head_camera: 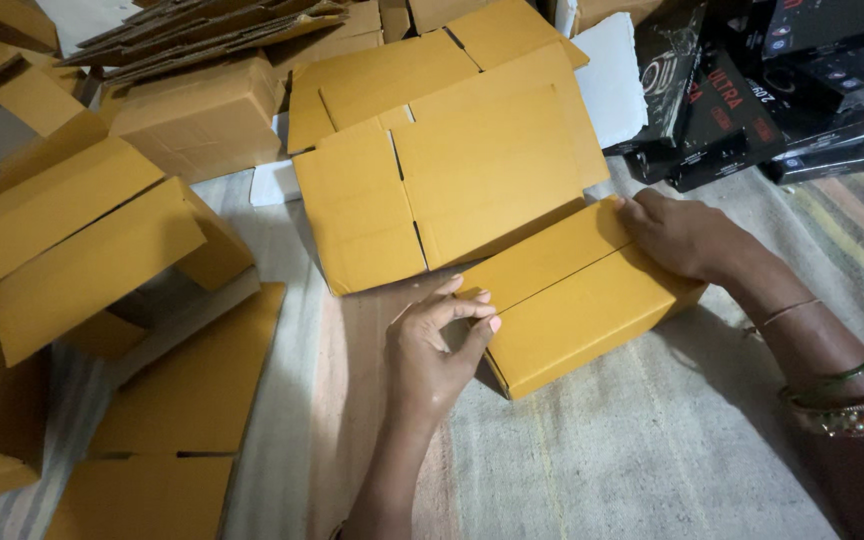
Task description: The person folds a flat yellow cardboard mailer box on a fabric-covered surface, pressing the creases and sides to shape it, then opens the top flaps and refolds the edges of the box. Stacks of flat folded boxes and packaged product boxes sit around the work area.
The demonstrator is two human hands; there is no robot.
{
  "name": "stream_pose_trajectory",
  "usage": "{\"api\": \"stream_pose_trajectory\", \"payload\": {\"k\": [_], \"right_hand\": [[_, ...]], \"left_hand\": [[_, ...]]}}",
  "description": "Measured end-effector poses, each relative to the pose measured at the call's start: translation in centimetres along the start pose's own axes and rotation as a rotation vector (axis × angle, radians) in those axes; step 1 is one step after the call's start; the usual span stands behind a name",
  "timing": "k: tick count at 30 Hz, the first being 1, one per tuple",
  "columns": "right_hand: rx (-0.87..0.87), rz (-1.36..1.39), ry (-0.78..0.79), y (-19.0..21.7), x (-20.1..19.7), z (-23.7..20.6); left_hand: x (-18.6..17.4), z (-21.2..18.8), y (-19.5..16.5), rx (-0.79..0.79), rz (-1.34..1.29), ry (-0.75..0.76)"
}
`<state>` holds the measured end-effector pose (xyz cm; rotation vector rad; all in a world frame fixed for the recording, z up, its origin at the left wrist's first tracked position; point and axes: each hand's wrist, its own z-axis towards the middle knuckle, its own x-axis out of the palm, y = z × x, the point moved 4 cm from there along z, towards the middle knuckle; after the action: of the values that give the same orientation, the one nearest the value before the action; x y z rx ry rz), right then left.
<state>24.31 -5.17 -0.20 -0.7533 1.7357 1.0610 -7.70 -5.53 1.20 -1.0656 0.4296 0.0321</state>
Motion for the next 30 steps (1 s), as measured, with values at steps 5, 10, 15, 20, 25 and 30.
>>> {"api": "stream_pose_trajectory", "payload": {"k": [5,10,15,20,25,30], "right_hand": [[0.046,0.281,0.058,0.5,-0.1,0.0],[0.114,0.378,0.141,1.7,-0.2,-1.1],[-0.122,0.67,0.033,3.1,-1.2,-1.5],[-0.301,0.82,-0.12,3.3,-1.3,-1.0],[-0.449,0.919,-0.21,3.4,0.1,-0.4],[-0.423,0.901,-0.215,3.6,1.6,0.4]], "left_hand": [[0.1,0.2,0.8,0.003,-0.069,-0.002],[-0.2,0.1,1.7,-0.112,0.09,-0.019],[0.0,0.6,4.2,-0.398,-0.374,0.078],[1.4,0.8,5.5,-0.347,-0.653,0.145],[1.1,0.8,6.1,-0.301,-0.757,0.039],[0.6,1.8,7.1,-0.372,-0.558,-0.032]]}}
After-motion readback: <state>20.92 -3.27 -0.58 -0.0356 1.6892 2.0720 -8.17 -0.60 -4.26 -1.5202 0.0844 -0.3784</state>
